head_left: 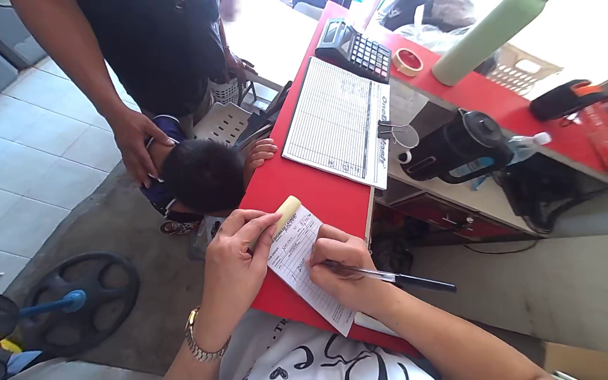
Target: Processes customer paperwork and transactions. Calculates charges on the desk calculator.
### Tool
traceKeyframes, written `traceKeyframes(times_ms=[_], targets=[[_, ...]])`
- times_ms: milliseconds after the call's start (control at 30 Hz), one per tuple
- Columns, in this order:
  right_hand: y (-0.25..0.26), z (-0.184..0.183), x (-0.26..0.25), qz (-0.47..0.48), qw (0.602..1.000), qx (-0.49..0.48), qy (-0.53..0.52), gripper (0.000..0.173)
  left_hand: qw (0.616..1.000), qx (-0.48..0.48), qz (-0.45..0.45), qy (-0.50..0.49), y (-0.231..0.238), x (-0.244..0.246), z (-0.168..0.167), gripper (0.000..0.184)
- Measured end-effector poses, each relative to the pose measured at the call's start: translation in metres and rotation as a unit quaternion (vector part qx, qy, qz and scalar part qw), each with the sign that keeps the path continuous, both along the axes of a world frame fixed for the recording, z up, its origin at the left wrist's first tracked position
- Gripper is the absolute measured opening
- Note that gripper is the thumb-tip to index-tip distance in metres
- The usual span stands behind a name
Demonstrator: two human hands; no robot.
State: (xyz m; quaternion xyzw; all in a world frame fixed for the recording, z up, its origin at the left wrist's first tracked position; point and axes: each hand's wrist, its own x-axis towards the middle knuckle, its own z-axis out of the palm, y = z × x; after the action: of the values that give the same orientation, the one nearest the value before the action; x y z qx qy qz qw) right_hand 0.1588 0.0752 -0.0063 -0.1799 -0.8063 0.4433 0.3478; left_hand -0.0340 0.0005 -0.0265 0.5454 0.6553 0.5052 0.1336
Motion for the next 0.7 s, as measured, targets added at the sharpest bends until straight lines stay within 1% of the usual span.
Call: traceKeyframes(times_ms=[100,267,367,400,500,700], targets=[[0.000,0.000,0.001,0.009,1.000,0.005,0.000,0.013,1.000,0.000,-0.003,0.001,0.000,0.000,0.000,0.020],[-0.003,-0.001,0.000,-0.006,1.000,0.003,-0.002,0.013,1.000,-0.003,-0.003,0.001,0.000,0.000,0.000,0.020],[0.006,0.004,0.002,0.028,0.996,-0.086,0.023,0.011,1.000,0.000,-0.005,0.001,0.000,-0.001,0.000,0.020],[0.011,0.005,0.004,0.042,0.993,-0.102,0.029,0.010,1.000,0.001,-0.006,0.001,0.000,-0.001,0.000,0.020],[0.019,0.001,0.008,0.063,0.994,-0.080,0.025,0.009,1.000,0.001,-0.005,0.004,0.000,-0.001,0.000,0.020],[0.015,0.000,0.005,0.040,0.999,-0.023,0.008,0.009,1.000,0.001,-0.007,0.001,0.001,-0.001,0.000,0.020]])
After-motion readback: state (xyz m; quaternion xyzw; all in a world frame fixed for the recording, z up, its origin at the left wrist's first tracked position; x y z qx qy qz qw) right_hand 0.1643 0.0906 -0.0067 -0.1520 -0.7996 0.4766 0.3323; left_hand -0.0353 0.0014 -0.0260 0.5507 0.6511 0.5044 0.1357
